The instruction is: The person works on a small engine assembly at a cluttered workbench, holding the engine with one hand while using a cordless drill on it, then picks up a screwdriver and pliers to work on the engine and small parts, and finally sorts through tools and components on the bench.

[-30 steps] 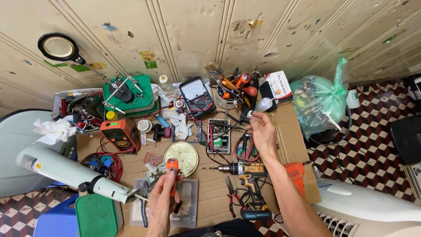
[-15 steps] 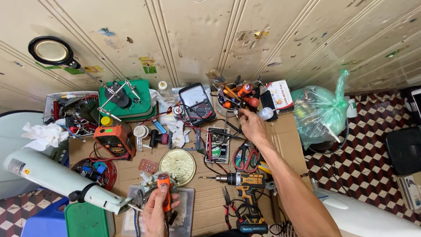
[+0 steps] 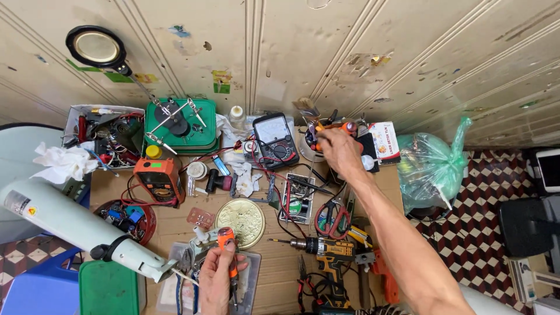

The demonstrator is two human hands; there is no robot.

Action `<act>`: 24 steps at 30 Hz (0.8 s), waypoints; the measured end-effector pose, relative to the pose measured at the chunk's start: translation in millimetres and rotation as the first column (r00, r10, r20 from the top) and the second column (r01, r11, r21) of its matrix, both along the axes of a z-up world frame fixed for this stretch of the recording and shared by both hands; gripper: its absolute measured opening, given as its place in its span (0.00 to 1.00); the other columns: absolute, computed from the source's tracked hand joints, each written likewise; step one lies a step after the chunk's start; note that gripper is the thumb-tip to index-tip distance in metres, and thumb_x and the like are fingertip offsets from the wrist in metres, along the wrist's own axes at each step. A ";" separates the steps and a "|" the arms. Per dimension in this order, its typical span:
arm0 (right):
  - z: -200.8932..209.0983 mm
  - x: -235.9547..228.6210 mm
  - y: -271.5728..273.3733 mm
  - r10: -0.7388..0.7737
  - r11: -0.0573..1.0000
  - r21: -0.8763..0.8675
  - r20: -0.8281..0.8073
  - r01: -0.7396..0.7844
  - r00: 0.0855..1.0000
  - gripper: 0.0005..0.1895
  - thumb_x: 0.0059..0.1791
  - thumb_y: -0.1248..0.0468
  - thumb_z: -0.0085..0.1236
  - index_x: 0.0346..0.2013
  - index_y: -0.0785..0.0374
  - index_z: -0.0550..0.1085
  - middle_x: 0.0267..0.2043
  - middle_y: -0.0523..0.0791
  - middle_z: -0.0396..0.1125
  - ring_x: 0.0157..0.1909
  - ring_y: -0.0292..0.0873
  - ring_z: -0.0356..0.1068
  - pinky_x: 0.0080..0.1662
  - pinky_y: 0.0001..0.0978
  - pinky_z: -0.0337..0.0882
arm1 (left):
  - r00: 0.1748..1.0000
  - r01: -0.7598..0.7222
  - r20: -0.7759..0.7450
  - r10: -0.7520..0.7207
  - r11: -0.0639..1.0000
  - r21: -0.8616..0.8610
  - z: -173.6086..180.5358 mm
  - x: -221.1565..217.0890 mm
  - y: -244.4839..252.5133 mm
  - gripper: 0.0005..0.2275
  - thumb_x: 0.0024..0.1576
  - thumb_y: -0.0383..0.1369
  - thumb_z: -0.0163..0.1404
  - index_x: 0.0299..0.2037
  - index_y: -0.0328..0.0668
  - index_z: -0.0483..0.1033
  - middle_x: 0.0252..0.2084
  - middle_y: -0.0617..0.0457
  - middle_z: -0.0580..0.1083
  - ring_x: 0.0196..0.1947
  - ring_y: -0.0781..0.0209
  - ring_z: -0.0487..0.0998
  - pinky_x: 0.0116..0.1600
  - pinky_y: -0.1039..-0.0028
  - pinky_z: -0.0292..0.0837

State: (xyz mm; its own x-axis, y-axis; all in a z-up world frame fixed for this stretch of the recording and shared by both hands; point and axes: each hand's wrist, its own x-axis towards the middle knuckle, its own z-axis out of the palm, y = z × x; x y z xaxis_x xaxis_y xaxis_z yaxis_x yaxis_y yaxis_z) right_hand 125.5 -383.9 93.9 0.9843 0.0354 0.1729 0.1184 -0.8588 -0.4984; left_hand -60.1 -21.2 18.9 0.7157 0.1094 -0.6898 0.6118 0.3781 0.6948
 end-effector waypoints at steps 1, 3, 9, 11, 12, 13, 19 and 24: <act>0.3 0.3 -2.8 -0.127 0.992 0.018 -0.005 0.127 0.992 0.11 0.49 0.66 0.57 0.45 0.67 0.78 0.43 0.56 0.73 0.47 0.60 0.73 0.49 0.48 0.70 | 1.000 0.010 -0.001 -0.010 1.000 -0.004 -0.5 -0.9 2.2 0.13 0.58 0.38 0.55 0.39 0.33 0.76 0.34 0.45 0.77 0.33 0.59 0.80 0.40 0.67 0.81; 2.3 -1.3 -7.6 -0.252 0.967 0.031 -0.017 0.252 0.968 0.10 0.52 0.66 0.54 0.45 0.65 0.78 0.44 0.56 0.74 0.45 0.60 0.74 0.48 0.48 0.72 | 1.000 0.020 -0.006 -0.020 1.000 -0.010 0.1 -1.3 6.1 0.13 0.58 0.38 0.56 0.40 0.33 0.76 0.34 0.45 0.77 0.34 0.60 0.80 0.40 0.67 0.80; 19.2 -13.4 -7.7 -0.437 0.890 -0.163 -0.041 0.425 0.899 0.11 0.52 0.62 0.57 0.43 0.67 0.77 0.42 0.59 0.73 0.38 0.63 0.74 0.42 0.53 0.72 | 1.000 -0.010 -0.008 0.010 1.000 -0.022 -14.7 -5.9 14.4 0.13 0.57 0.38 0.55 0.42 0.33 0.75 0.35 0.49 0.78 0.34 0.61 0.80 0.39 0.68 0.79; 14.8 -19.4 -8.6 -0.532 0.844 -0.196 -0.183 0.499 0.827 0.10 0.53 0.62 0.56 0.45 0.64 0.79 0.37 0.60 0.74 0.40 0.63 0.74 0.45 0.52 0.72 | 0.999 0.000 -0.049 0.000 1.000 -0.002 -17.9 -6.7 16.1 0.13 0.58 0.37 0.56 0.43 0.33 0.76 0.36 0.44 0.77 0.34 0.60 0.80 0.40 0.69 0.80; 14.8 -23.5 -8.6 -0.536 0.841 -0.195 -0.180 0.504 0.825 0.10 0.53 0.62 0.56 0.45 0.64 0.79 0.37 0.60 0.74 0.40 0.63 0.74 0.45 0.52 0.72 | 0.999 0.005 -0.046 -0.005 1.000 -0.003 -20.6 -8.0 17.3 0.13 0.58 0.37 0.56 0.43 0.33 0.76 0.36 0.44 0.77 0.34 0.60 0.80 0.40 0.69 0.80; 14.9 -28.6 -9.1 -0.560 0.828 -0.161 -0.206 0.537 0.802 0.11 0.52 0.63 0.55 0.46 0.63 0.79 0.38 0.60 0.74 0.39 0.61 0.75 0.45 0.51 0.72 | 0.999 -0.009 -0.046 0.009 1.000 0.003 -23.4 -8.5 18.6 0.13 0.58 0.37 0.55 0.42 0.32 0.76 0.38 0.44 0.78 0.34 0.60 0.80 0.40 0.67 0.80; -23.1 -58.1 -47.5 -0.673 0.713 0.267 0.002 0.648 0.740 0.14 0.49 0.72 0.51 0.49 0.68 0.75 0.45 0.52 0.75 0.42 0.45 0.74 0.46 0.37 0.73 | 0.997 -0.022 -0.079 0.023 1.000 0.015 -40.6 -5.4 21.2 0.14 0.58 0.37 0.54 0.42 0.30 0.75 0.44 0.43 0.80 0.33 0.57 0.80 0.37 0.63 0.81; -45.4 -65.0 -63.7 -0.618 0.632 0.458 -0.188 0.625 0.763 0.21 0.49 0.74 0.50 0.58 0.67 0.71 0.47 0.45 0.73 0.43 0.37 0.70 0.47 0.28 0.71 | 0.998 -0.028 -0.065 0.028 1.000 -0.004 -49.2 1.9 13.8 0.14 0.59 0.38 0.53 0.43 0.30 0.74 0.44 0.41 0.80 0.33 0.56 0.80 0.37 0.63 0.80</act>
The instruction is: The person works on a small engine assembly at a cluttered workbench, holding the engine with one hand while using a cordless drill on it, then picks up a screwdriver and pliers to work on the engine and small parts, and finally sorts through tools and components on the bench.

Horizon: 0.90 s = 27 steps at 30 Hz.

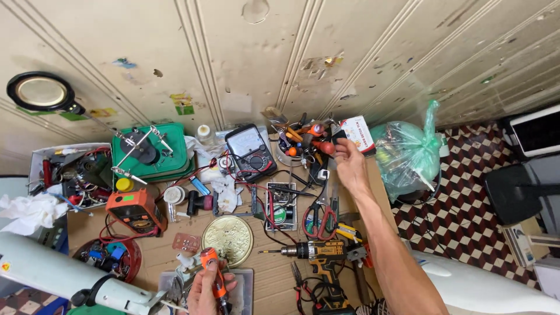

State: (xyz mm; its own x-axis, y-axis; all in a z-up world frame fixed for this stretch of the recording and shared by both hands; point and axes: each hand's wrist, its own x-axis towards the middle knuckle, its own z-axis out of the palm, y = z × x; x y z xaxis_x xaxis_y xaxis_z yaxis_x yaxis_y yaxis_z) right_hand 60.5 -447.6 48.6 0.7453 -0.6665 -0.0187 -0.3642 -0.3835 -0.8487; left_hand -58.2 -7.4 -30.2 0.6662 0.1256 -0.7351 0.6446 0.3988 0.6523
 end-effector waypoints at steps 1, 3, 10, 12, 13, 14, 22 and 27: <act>-3.6 -0.8 2.8 0.083 0.996 0.044 -0.012 -0.083 0.996 0.24 0.48 0.75 0.49 0.59 0.66 0.70 0.46 0.46 0.73 0.45 0.37 0.71 0.49 0.27 0.71 | 1.000 0.005 -0.004 -0.005 1.000 0.009 3.5 1.9 -3.7 0.15 0.59 0.38 0.53 0.43 0.30 0.74 0.44 0.41 0.80 0.33 0.55 0.80 0.37 0.63 0.80; -16.2 -1.3 2.8 0.162 0.983 0.092 -0.012 -0.160 0.987 0.27 0.47 0.76 0.47 0.61 0.65 0.70 0.45 0.47 0.73 0.46 0.36 0.71 0.51 0.27 0.71 | 1.000 0.015 -0.002 -0.015 1.000 0.021 8.4 4.9 -9.5 0.15 0.59 0.38 0.53 0.44 0.30 0.75 0.44 0.41 0.80 0.33 0.55 0.80 0.37 0.62 0.81; 22.5 25.3 1.0 0.177 0.984 0.020 0.074 -0.178 0.982 0.22 0.50 0.69 0.51 0.60 0.65 0.70 0.56 0.50 0.71 0.53 0.43 0.74 0.55 0.33 0.72 | 0.999 0.028 -0.040 -0.027 0.999 0.038 -8.5 3.4 -9.8 0.16 0.58 0.40 0.52 0.46 0.32 0.76 0.45 0.40 0.79 0.33 0.54 0.80 0.38 0.60 0.81; 52.2 41.7 7.0 0.212 0.976 -0.049 -0.002 -0.212 0.977 0.20 0.52 0.65 0.54 0.60 0.63 0.70 0.56 0.51 0.70 0.53 0.46 0.74 0.53 0.36 0.74 | 0.997 0.042 -0.075 -0.037 0.997 0.061 -13.3 0.9 -6.3 0.16 0.58 0.41 0.51 0.49 0.36 0.76 0.45 0.41 0.79 0.33 0.54 0.80 0.38 0.60 0.81; 59.1 50.0 6.3 0.338 0.924 -0.168 -0.069 -0.344 0.939 0.22 0.51 0.65 0.55 0.61 0.63 0.69 0.57 0.53 0.68 0.55 0.51 0.72 0.55 0.39 0.71 | 0.998 0.033 -0.059 -0.029 0.998 0.061 -17.3 -0.5 -5.1 0.18 0.59 0.41 0.52 0.48 0.30 0.74 0.46 0.40 0.79 0.34 0.52 0.80 0.38 0.58 0.82; 66.1 58.4 6.1 0.447 0.839 -0.274 -0.149 -0.471 0.882 0.25 0.50 0.65 0.56 0.62 0.63 0.68 0.58 0.54 0.67 0.56 0.56 0.69 0.56 0.42 0.69 | 0.999 0.025 -0.043 -0.022 0.998 0.061 -21.2 -1.8 -3.4 0.20 0.60 0.41 0.53 0.47 0.23 0.71 0.47 0.38 0.79 0.35 0.51 0.80 0.38 0.57 0.82; 47.5 82.8 -12.3 0.540 0.661 -0.362 -0.379 -0.657 0.752 0.20 0.50 0.64 0.56 0.57 0.64 0.70 0.56 0.55 0.69 0.55 0.59 0.70 0.55 0.47 0.70 | 0.991 -0.063 -0.114 0.072 0.995 0.083 1.0 -10.2 -13.9 0.17 0.59 0.41 0.52 0.49 0.35 0.76 0.44 0.41 0.79 0.32 0.54 0.79 0.36 0.61 0.80; 107.0 50.5 -7.6 0.479 0.701 -0.467 -0.251 -0.539 0.841 0.21 0.47 0.62 0.61 0.53 0.65 0.73 0.50 0.54 0.72 0.48 0.58 0.73 0.49 0.46 0.73 | 0.996 -0.040 -0.073 0.045 0.997 0.065 5.1 -10.3 -21.6 0.18 0.59 0.41 0.53 0.45 0.29 0.76 0.44 0.40 0.79 0.33 0.54 0.80 0.37 0.62 0.80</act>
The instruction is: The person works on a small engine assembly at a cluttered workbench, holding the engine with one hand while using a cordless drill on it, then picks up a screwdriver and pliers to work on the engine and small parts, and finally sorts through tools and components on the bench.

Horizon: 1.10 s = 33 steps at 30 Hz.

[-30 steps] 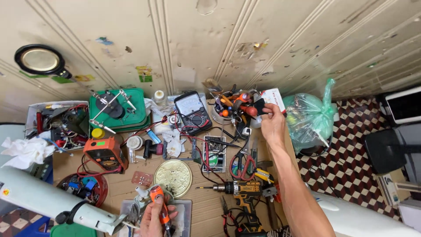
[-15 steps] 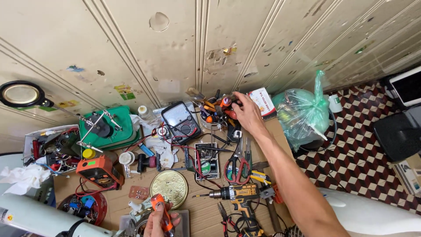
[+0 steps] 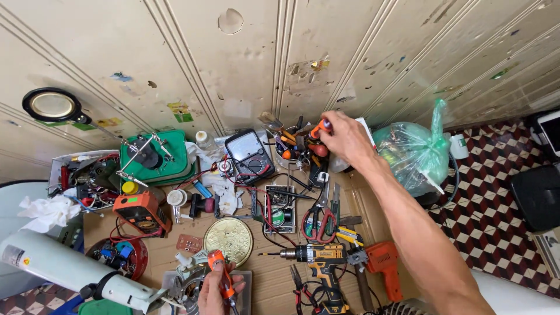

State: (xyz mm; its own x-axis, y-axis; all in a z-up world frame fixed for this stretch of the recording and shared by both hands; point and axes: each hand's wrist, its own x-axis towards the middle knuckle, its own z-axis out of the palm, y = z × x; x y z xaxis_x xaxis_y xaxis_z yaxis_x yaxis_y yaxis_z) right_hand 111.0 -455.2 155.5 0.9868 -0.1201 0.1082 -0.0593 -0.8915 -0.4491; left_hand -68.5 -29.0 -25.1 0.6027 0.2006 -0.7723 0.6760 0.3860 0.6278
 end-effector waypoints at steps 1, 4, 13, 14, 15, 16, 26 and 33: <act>12.4 -10.3 1.6 -0.058 0.997 0.052 0.110 0.052 0.992 0.19 0.47 0.64 0.62 0.52 0.65 0.74 0.48 0.53 0.73 0.46 0.54 0.75 0.48 0.42 0.74 | 1.000 0.008 0.017 -0.007 0.999 -0.046 4.1 1.6 -1.6 0.17 0.59 0.41 0.53 0.44 0.31 0.75 0.44 0.41 0.79 0.33 0.54 0.80 0.36 0.62 0.80; 34.8 -38.2 -0.7 -0.260 0.927 0.324 0.200 0.187 0.945 0.18 0.48 0.66 0.62 0.52 0.67 0.74 0.44 0.51 0.75 0.45 0.46 0.76 0.47 0.35 0.76 | 0.998 0.034 0.058 -0.027 0.993 -0.110 19.5 9.8 -10.6 0.16 0.59 0.42 0.52 0.44 0.33 0.76 0.44 0.42 0.80 0.32 0.55 0.80 0.35 0.63 0.79; 33.7 -138.0 36.6 -0.520 0.089 0.987 -0.066 0.130 0.852 0.11 0.51 0.71 0.54 0.48 0.72 0.67 0.46 0.57 0.71 0.43 0.50 0.77 0.49 0.38 0.79 | 0.969 0.200 0.179 -0.171 0.967 -0.160 105.0 43.1 -60.9 0.14 0.55 0.37 0.58 0.45 0.34 0.77 0.31 0.52 0.76 0.23 0.64 0.74 0.27 0.73 0.67; 30.9 -150.2 55.9 -0.495 -0.046 0.989 -0.145 0.141 0.857 0.10 0.51 0.70 0.52 0.45 0.71 0.66 0.46 0.58 0.72 0.43 0.51 0.77 0.49 0.39 0.79 | 0.935 0.289 0.254 -0.247 0.947 -0.141 116.6 48.5 -69.1 0.15 0.56 0.37 0.60 0.44 0.31 0.79 0.21 0.53 0.71 0.17 0.66 0.69 0.23 0.75 0.61; 24.5 -157.2 74.6 -0.476 -0.052 0.988 -0.154 0.147 0.866 0.10 0.51 0.70 0.52 0.45 0.71 0.66 0.46 0.58 0.72 0.43 0.51 0.77 0.49 0.39 0.79 | 0.941 0.268 0.247 -0.230 0.954 -0.133 132.2 57.6 -79.1 0.15 0.56 0.37 0.60 0.44 0.31 0.79 0.21 0.53 0.71 0.17 0.66 0.69 0.23 0.75 0.61; 18.0 -165.3 94.0 -0.454 -0.105 0.980 -0.197 0.168 0.869 0.10 0.51 0.70 0.52 0.45 0.71 0.66 0.46 0.59 0.72 0.43 0.52 0.77 0.49 0.39 0.79 | 0.930 0.274 0.304 -0.208 0.942 -0.195 147.4 66.8 -88.0 0.15 0.56 0.39 0.58 0.45 0.35 0.80 0.20 0.56 0.70 0.17 0.69 0.68 0.22 0.78 0.60; -15.7 -196.7 223.2 -0.312 0.080 0.955 -0.247 0.285 0.917 0.16 0.47 0.69 0.61 0.44 0.70 0.66 0.42 0.58 0.74 0.41 0.46 0.79 0.49 0.38 0.80 | 0.935 0.246 0.302 -0.188 0.954 -0.170 134.0 98.4 -81.1 0.15 0.56 0.43 0.58 0.43 0.39 0.80 0.27 0.55 0.78 0.16 0.74 0.65 0.19 0.83 0.56; -11.7 -186.1 230.5 0.011 0.126 0.896 -0.430 0.425 0.903 0.21 0.50 0.62 0.55 0.56 0.64 0.67 0.42 0.49 0.74 0.33 0.37 0.73 0.37 0.27 0.73 | 0.949 0.192 0.284 -0.138 0.966 -0.173 127.8 99.3 -60.2 0.10 0.53 0.38 0.59 0.37 0.41 0.78 0.26 0.58 0.79 0.15 0.76 0.63 0.20 0.83 0.57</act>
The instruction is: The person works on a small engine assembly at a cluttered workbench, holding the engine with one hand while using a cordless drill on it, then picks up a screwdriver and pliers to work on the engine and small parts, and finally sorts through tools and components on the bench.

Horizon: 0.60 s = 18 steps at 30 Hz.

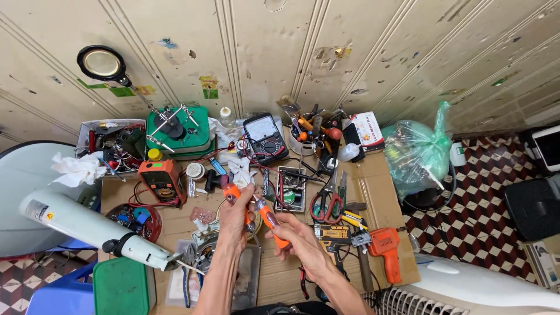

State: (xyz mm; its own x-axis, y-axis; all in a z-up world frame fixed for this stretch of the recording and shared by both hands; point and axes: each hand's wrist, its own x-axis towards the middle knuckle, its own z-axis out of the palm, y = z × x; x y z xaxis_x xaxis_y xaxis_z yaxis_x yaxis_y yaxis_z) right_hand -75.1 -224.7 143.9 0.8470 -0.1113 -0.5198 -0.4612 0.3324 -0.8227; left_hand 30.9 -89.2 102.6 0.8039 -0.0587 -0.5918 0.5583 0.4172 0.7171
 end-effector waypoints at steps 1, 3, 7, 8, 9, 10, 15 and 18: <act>-3.3 3.0 2.9 0.044 0.999 -0.009 -0.068 -0.044 0.997 0.21 0.51 0.58 0.53 0.56 0.64 0.69 0.37 0.46 0.72 0.28 0.35 0.67 0.32 0.27 0.67 | 0.996 0.085 -0.013 -0.085 0.996 -0.003 -3.1 -0.2 -1.1 0.10 0.54 0.38 0.60 0.35 0.39 0.78 0.24 0.59 0.76 0.15 0.75 0.63 0.20 0.82 0.56; -7.8 9.7 8.7 0.085 0.996 -0.016 -0.134 -0.088 0.987 0.21 0.52 0.55 0.51 0.56 0.64 0.71 0.31 0.43 0.69 0.23 0.33 0.62 0.26 0.27 0.62 | 0.985 0.171 -0.023 -0.171 0.985 -0.009 -15.1 3.0 -6.9 0.11 0.55 0.38 0.60 0.33 0.38 0.78 0.21 0.59 0.73 0.15 0.74 0.63 0.19 0.82 0.55; -20.5 13.6 10.4 0.069 0.979 -0.180 -0.161 -0.098 0.985 0.22 0.54 0.52 0.51 0.55 0.63 0.74 0.21 0.39 0.61 0.18 0.31 0.54 0.23 0.26 0.54 | 0.989 0.107 -0.109 -0.098 0.991 0.080 -62.8 18.1 -28.4 0.10 0.55 0.36 0.59 0.28 0.38 0.76 0.18 0.58 0.69 0.12 0.69 0.61 0.18 0.78 0.53; -25.7 14.0 8.8 0.079 0.959 -0.259 -0.150 -0.116 0.985 0.22 0.54 0.51 0.51 0.55 0.63 0.75 0.20 0.38 0.60 0.19 0.29 0.55 0.23 0.24 0.55 | 0.989 0.089 -0.125 -0.076 0.991 0.101 -77.4 24.7 -34.0 0.09 0.55 0.34 0.59 0.28 0.39 0.74 0.18 0.57 0.70 0.12 0.68 0.62 0.18 0.76 0.53; -25.2 7.1 9.7 0.072 0.960 -0.258 -0.152 -0.110 0.986 0.22 0.54 0.51 0.51 0.55 0.63 0.75 0.20 0.38 0.60 0.19 0.29 0.55 0.23 0.24 0.55 | 0.988 0.096 -0.126 -0.083 0.990 0.102 -85.7 22.5 -37.8 0.09 0.55 0.34 0.59 0.28 0.39 0.74 0.18 0.57 0.70 0.12 0.68 0.62 0.18 0.76 0.53; -24.8 0.3 10.4 0.086 0.932 -0.341 -0.125 -0.124 0.988 0.22 0.55 0.51 0.50 0.55 0.63 0.75 0.20 0.38 0.61 0.19 0.29 0.57 0.24 0.23 0.58 | 0.996 0.052 -0.086 -0.039 0.986 0.159 -94.0 20.3 -41.7 0.09 0.54 0.33 0.59 0.28 0.39 0.75 0.18 0.57 0.71 0.13 0.69 0.64 0.18 0.76 0.55; -10.7 -12.5 1.8 0.006 0.947 -0.313 -0.193 -0.067 0.981 0.20 0.53 0.52 0.49 0.57 0.54 0.73 0.20 0.40 0.60 0.19 0.32 0.58 0.24 0.25 0.58 | 0.998 0.067 -0.005 -0.070 0.921 0.385 -67.6 16.4 -48.8 0.09 0.53 0.35 0.60 0.27 0.38 0.77 0.19 0.58 0.72 0.15 0.71 0.67 0.21 0.77 0.60; -2.4 -22.4 -7.2 -0.058 0.998 -0.035 -0.264 0.051 0.963 0.20 0.53 0.49 0.46 0.52 0.56 0.73 0.20 0.42 0.61 0.18 0.36 0.56 0.22 0.28 0.53 | 0.961 0.274 -0.058 -0.269 0.923 0.271 0.5 10.2 -35.7 0.15 0.58 0.42 0.58 0.30 0.37 0.76 0.20 0.55 0.71 0.15 0.69 0.65 0.21 0.76 0.57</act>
State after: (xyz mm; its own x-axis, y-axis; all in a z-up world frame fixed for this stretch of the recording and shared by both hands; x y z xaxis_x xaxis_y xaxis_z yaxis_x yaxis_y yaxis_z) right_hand -97.5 -231.8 141.4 0.6714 -0.1709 -0.7211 -0.6458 0.3423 -0.6825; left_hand 41.1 -124.9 103.2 0.7685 -0.1070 -0.6309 0.6372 0.0370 0.7698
